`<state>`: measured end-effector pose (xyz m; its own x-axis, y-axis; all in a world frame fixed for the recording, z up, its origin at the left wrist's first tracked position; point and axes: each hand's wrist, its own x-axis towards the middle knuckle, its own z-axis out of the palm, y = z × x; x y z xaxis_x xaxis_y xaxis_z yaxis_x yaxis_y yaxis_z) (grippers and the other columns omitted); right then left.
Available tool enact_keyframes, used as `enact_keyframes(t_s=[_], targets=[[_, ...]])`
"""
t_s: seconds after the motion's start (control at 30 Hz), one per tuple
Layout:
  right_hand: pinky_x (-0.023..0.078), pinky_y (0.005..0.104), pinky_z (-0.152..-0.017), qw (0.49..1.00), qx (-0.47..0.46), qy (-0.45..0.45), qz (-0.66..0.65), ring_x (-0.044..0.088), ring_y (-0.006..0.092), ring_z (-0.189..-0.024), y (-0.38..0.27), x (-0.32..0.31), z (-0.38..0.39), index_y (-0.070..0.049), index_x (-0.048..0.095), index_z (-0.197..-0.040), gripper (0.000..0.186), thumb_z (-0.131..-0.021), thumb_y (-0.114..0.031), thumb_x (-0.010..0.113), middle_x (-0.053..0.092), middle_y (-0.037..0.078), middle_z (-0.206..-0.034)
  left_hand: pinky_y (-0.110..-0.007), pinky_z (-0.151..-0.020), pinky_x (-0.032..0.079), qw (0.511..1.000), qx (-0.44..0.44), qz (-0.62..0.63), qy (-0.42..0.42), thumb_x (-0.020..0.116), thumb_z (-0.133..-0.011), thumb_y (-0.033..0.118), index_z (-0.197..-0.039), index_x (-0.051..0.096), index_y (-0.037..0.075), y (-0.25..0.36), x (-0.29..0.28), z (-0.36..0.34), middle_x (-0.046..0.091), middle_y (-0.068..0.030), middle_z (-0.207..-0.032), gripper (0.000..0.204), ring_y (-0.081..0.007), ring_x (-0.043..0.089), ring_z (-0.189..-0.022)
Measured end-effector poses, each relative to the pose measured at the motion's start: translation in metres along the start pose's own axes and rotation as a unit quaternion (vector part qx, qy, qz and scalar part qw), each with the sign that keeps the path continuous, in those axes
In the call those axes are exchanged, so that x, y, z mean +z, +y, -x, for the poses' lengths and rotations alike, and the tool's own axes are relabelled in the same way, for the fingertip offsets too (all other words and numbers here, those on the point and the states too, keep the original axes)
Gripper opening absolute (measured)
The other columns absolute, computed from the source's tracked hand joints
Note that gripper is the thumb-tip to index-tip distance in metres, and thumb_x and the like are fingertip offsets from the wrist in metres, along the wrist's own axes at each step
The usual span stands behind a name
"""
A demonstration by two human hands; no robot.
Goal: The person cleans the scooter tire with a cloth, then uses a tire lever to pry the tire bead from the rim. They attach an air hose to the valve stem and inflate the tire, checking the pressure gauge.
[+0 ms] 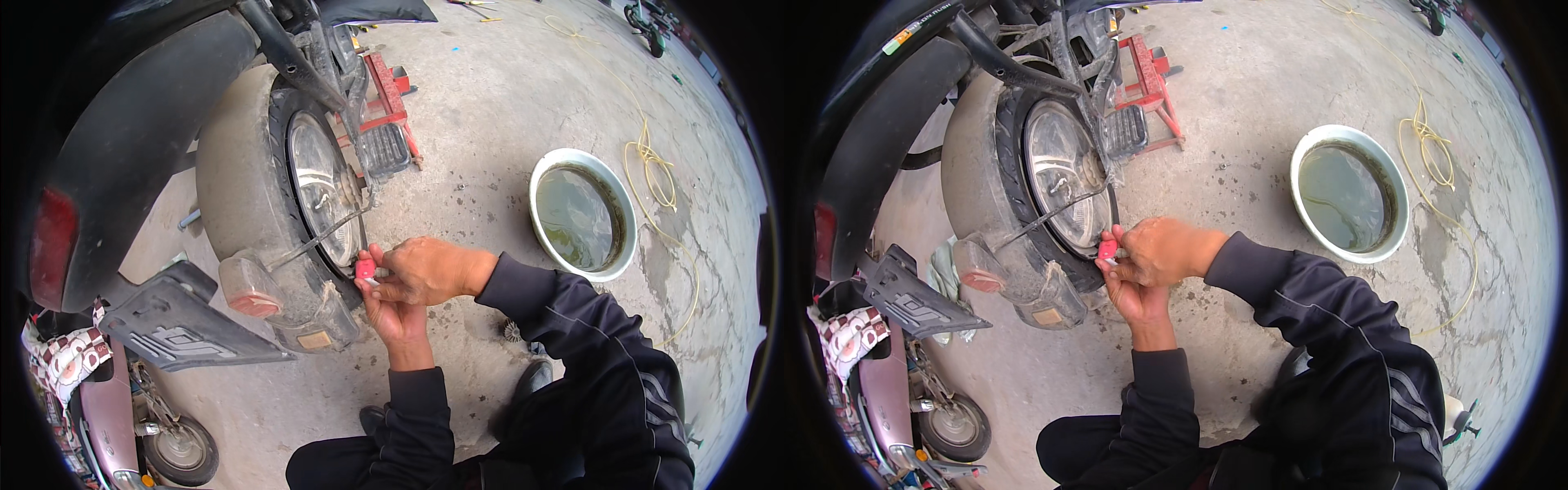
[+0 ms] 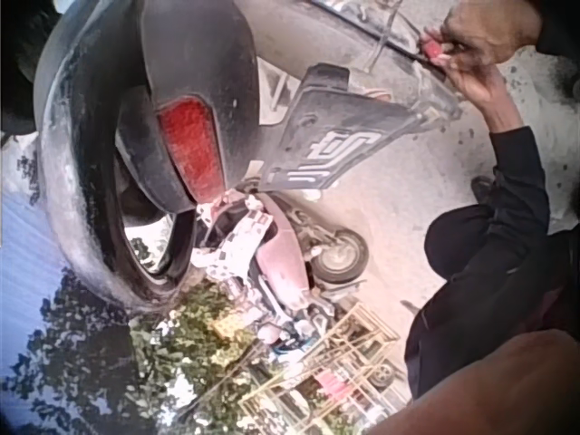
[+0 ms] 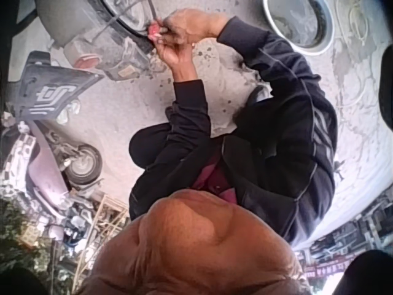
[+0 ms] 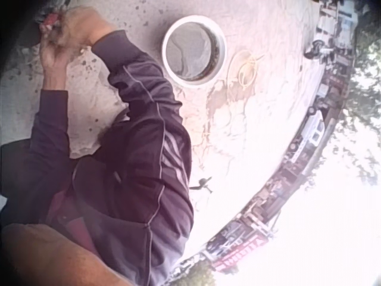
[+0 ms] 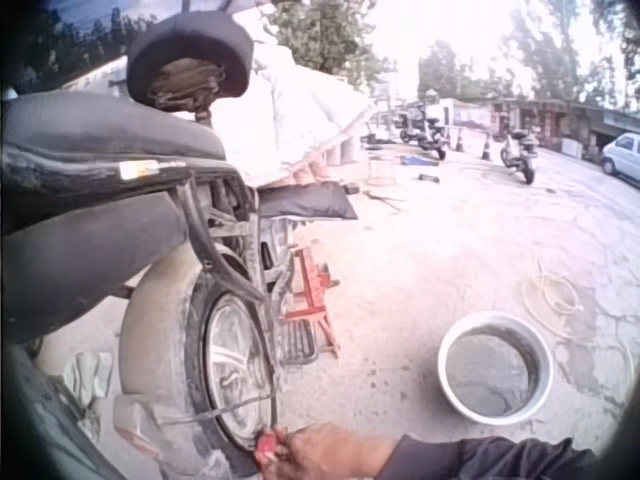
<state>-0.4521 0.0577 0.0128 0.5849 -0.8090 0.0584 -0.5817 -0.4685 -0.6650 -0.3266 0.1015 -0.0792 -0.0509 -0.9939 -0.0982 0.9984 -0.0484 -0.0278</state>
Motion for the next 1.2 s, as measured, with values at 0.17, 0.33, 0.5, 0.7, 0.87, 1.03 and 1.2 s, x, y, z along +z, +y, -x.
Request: enact_keyframes(t_s=[0.17,0.33,0.5,0.7,0.87,1.03,1.2], targets=[[0.051,0.0525,-0.069,0.997,-0.032,0.039,-0.05,0.065,0.0472,-0.073,0.007,0.009,0.006,0.005,0.066,-0.083,0.041,-0.091,-0.035,0.067,0.064,0.027,-0.073,-0.045,-0.122,0.034,0.999,-0.01,-0.038,-0.016,0.07,-0.099,0.031,-0.144,0.054,0.013,0.002,0.001,0.003,0.059,-0.0028,-0.147,0.051,-0.018,0.05,-0.14],[0.051,0.0522,-0.069,0.995,-0.038,0.071,-0.053,0.064,0.0478,-0.073,0.013,0.016,0.008,0.005,0.067,-0.083,0.035,-0.09,-0.03,0.069,0.064,0.027,-0.072,-0.045,-0.122,0.034,0.998,0.014,-0.059,0.026,0.067,-0.1,0.035,-0.144,0.053,0.012,0.0,-0.001,0.0,0.056,-0.0041,-0.15,0.052,-0.02,0.05,-0.139],[0.052,0.0509,-0.076,0.997,0.016,0.008,-0.071,0.065,0.0468,-0.082,0.014,0.012,0.008,0.004,0.068,-0.094,0.032,-0.09,-0.028,0.069,0.067,0.026,-0.082,-0.045,-0.12,0.036,0.989,-0.005,-0.149,-0.002,0.065,-0.1,0.042,-0.142,0.054,0.009,-0.003,-0.001,0.005,0.056,-0.0069,-0.148,0.055,-0.0239,0.05,-0.137],[0.052,0.0503,-0.077,0.999,-0.009,0.007,-0.052,0.065,0.0463,-0.084,0.007,0.003,0.012,0.003,0.066,-0.092,0.037,-0.092,-0.034,0.069,0.067,0.026,-0.082,-0.046,-0.116,0.039,0.964,-0.016,-0.264,0.008,0.054,-0.104,0.053,-0.143,0.049,0.01,-0.006,0.005,0.02,0.054,-0.0078,-0.145,0.059,-0.0249,0.049,-0.137],[0.053,0.0505,-0.076,0.999,0.004,0.016,-0.034,0.066,0.0459,-0.083,0.008,0.01,0.018,0.003,0.064,-0.097,0.039,-0.093,-0.035,0.069,0.067,0.026,-0.082,-0.045,-0.118,0.037,0.959,0.033,-0.28,-0.035,0.048,-0.106,0.056,-0.143,0.049,0.008,-0.016,0.006,0.018,0.053,-0.0064,-0.146,0.06,-0.0259,0.05,-0.137],[0.055,0.0487,-0.076,0.992,-0.002,0.114,-0.051,0.067,0.0447,-0.082,0.012,0.035,0.021,0.004,0.068,-0.109,0.03,-0.094,-0.022,0.065,0.067,0.025,-0.09,-0.045,-0.117,0.038,0.938,0.063,-0.338,-0.032,0.054,-0.105,0.048,-0.125,0.054,0.006,-0.018,0.001,0.015,0.062,-0.0133,-0.135,0.046,-0.0266,0.054,-0.131],[0.054,0.0494,-0.073,0.994,0.013,0.096,-0.054,0.066,0.0442,-0.079,0.009,0.031,0.019,0.001,0.068,-0.097,0.029,-0.096,-0.028,0.064,0.067,0.024,-0.084,-0.042,-0.111,0.043,0.93,0.087,-0.356,0.003,0.054,-0.105,0.049,-0.124,0.056,0.005,-0.02,0.001,0.011,0.063,-0.0112,-0.131,0.048,-0.0244,0.057,-0.126]])
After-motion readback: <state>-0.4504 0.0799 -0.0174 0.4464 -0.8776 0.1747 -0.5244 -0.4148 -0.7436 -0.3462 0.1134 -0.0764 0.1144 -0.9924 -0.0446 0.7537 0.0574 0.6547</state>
